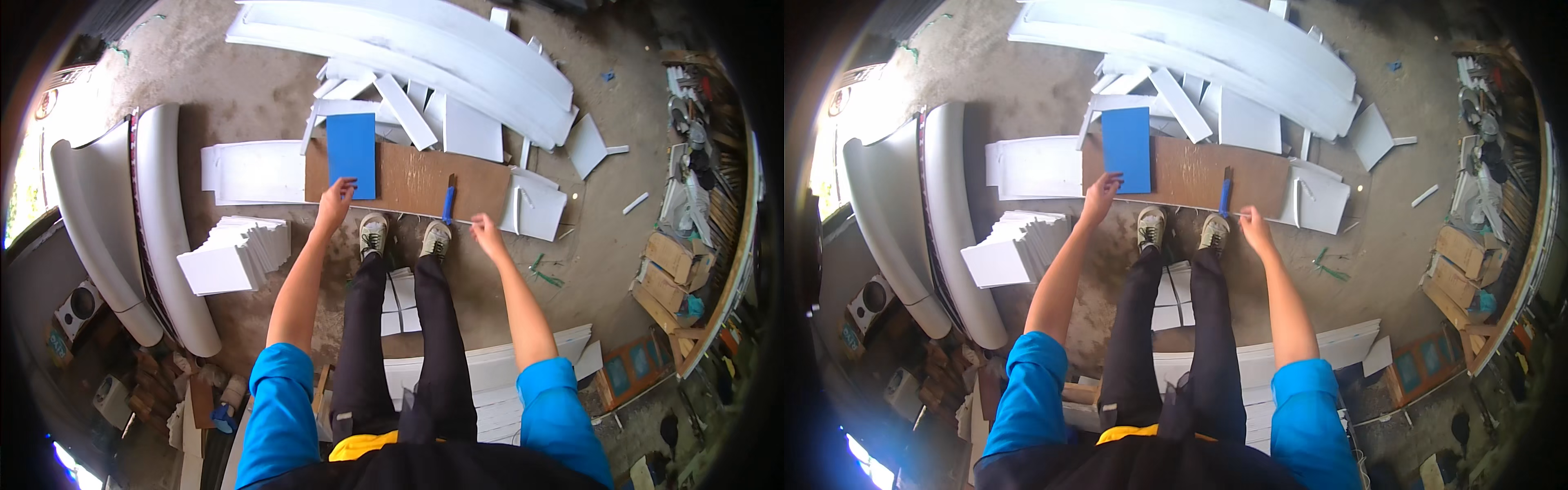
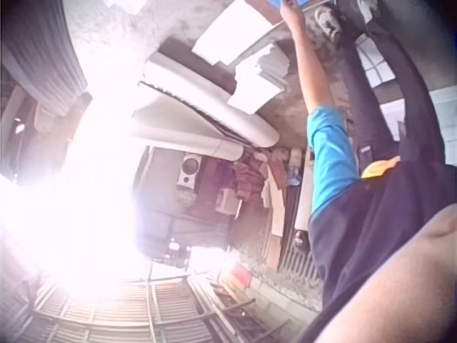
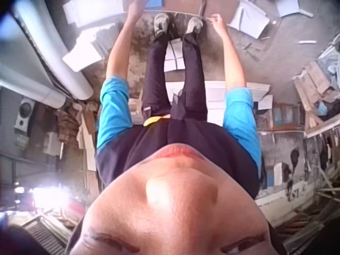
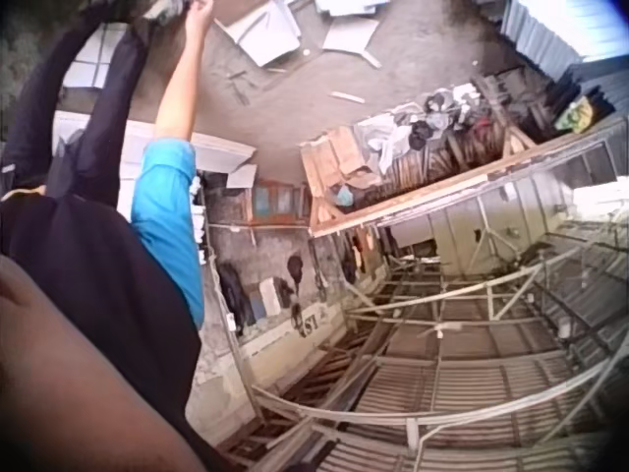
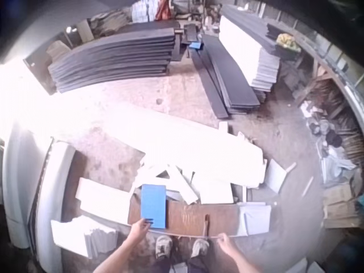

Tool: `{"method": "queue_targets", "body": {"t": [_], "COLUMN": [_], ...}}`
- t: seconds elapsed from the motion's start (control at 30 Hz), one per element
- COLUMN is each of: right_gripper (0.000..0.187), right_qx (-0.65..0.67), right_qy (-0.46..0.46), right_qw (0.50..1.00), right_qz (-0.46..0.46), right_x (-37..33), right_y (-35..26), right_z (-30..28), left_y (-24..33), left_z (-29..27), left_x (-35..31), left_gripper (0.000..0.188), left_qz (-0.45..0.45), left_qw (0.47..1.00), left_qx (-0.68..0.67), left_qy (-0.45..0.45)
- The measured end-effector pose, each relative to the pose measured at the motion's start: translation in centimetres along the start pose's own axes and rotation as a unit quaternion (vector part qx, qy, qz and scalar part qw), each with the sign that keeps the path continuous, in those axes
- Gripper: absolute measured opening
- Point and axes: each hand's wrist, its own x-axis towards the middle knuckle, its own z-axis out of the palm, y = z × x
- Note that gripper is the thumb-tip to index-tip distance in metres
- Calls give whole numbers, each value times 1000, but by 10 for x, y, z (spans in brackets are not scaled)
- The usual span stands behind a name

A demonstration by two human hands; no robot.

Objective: The person sits on the floor and uses a utility knife to cut a blue textured sheet and a white sheet. They use a larger white sheet as a straight edge guide to ensure straight cuts, repeatedly scoring and snapping the material.

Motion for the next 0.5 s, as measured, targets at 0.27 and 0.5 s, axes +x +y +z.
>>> {"method": "queue_targets", "body": {"t": [0.27,0.5], "right_gripper": [25,30], "right_qx": [372,635], "right_qy": [90,157], "right_qw": [924,751], "right_qz": [-10,-89], "right_x": [208,342], "right_y": [13,12], "right_z": [-4,-10], "left_y": [-80,-81], "left_z": [127,207], "left_x": [140,294], "left_gripper": [24,39], "left_qz": [-7,29], "left_qw": [994,939], "left_qx": [-99,-340], "left_qy": [-40,-43]}}
